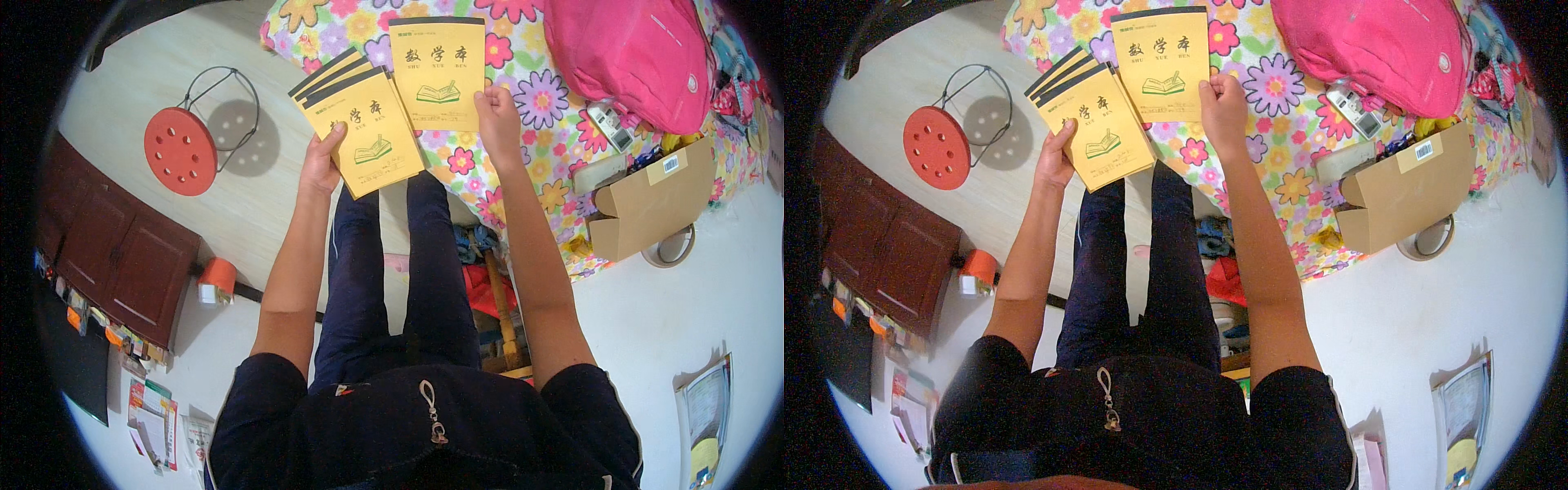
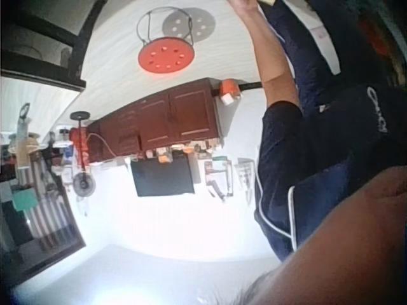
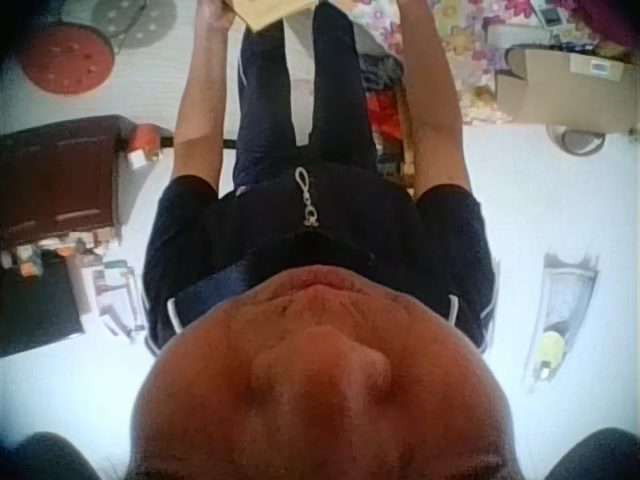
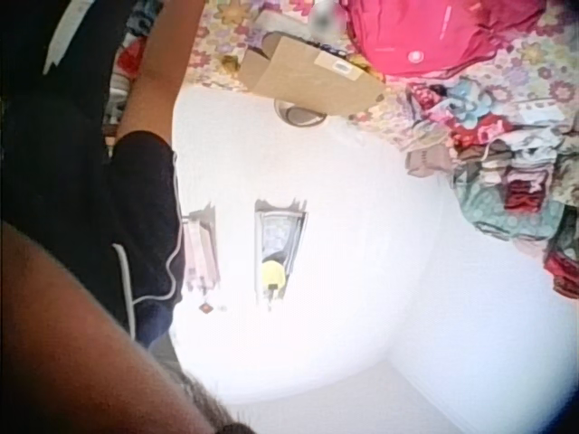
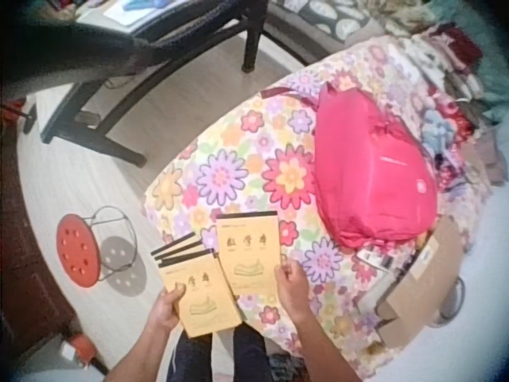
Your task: The person retrieves a water bottle from under a desk, then unpacks a pink backpack to remove several yellow notebooks. They walk to a cabinet, sit on the floor, and organize the notebooks and other stationery items inside plastic bags within the cabinet.
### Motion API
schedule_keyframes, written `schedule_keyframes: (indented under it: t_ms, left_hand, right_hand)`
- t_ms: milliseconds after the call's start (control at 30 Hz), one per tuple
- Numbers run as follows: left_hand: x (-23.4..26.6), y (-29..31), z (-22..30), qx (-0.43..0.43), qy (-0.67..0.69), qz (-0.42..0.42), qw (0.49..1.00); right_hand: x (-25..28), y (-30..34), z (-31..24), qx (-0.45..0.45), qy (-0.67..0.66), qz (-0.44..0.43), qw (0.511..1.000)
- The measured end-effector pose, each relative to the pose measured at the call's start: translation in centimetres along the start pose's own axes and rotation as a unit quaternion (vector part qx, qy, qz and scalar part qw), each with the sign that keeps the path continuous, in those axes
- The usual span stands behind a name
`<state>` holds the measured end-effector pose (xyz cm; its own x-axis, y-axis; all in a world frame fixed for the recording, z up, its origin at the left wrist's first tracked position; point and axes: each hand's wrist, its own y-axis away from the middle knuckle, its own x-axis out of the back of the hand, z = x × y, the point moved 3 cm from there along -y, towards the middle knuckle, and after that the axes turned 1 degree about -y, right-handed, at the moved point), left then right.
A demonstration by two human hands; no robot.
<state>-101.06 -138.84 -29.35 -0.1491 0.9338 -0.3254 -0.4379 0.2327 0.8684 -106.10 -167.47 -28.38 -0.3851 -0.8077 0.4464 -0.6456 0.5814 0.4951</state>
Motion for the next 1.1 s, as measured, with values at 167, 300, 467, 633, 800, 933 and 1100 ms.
schedule_keyframes:
  t_ms: [167, 300, 467, 633, 800, 933, 1100]
  left_hand:
    - [-0.4, 0.6, 0.3, 0.004, 0.032, -0.003, 0.999]
    - [-0.6, 0.6, 0.3, 0.006, 0.085, 0.023, 0.996]
    - [-1.8, 1.3, 1.0, -0.047, 0.087, 0.005, 0.995]
    - [-1.0, 1.5, 0.7, -0.014, 0.178, -0.013, 0.984]
    - [-1.4, 1.9, 0.9, -0.008, 0.148, 0.004, 0.989]
    - [-1.9, 2.2, 0.9, 0.006, 0.142, 0.005, 0.99]
    - [-0.9, 1.6, 0.1, 0.016, 0.134, -0.003, 0.991]
  right_hand:
    - [0.2, 0.9, -1.8, -0.027, -0.041, -0.061, 0.997]
    - [1.6, 0.7, -0.3, -0.048, -0.068, -0.04, 0.996]
    - [5.1, 0.7, 0.7, -0.095, -0.097, -0.031, 0.99]
    - [6.3, 3.2, -0.8, -0.209, -0.268, -0.143, 0.929]
    - [2.3, 6.2, -0.2, -0.184, -0.15, -0.254, 0.938]
    - [-3.0, 7.2, -1.0, -0.057, 0.074, -0.26, 0.961]
    - [-4.9, 7.1, -1.4, 0.086, 0.179, -0.142, 0.97]
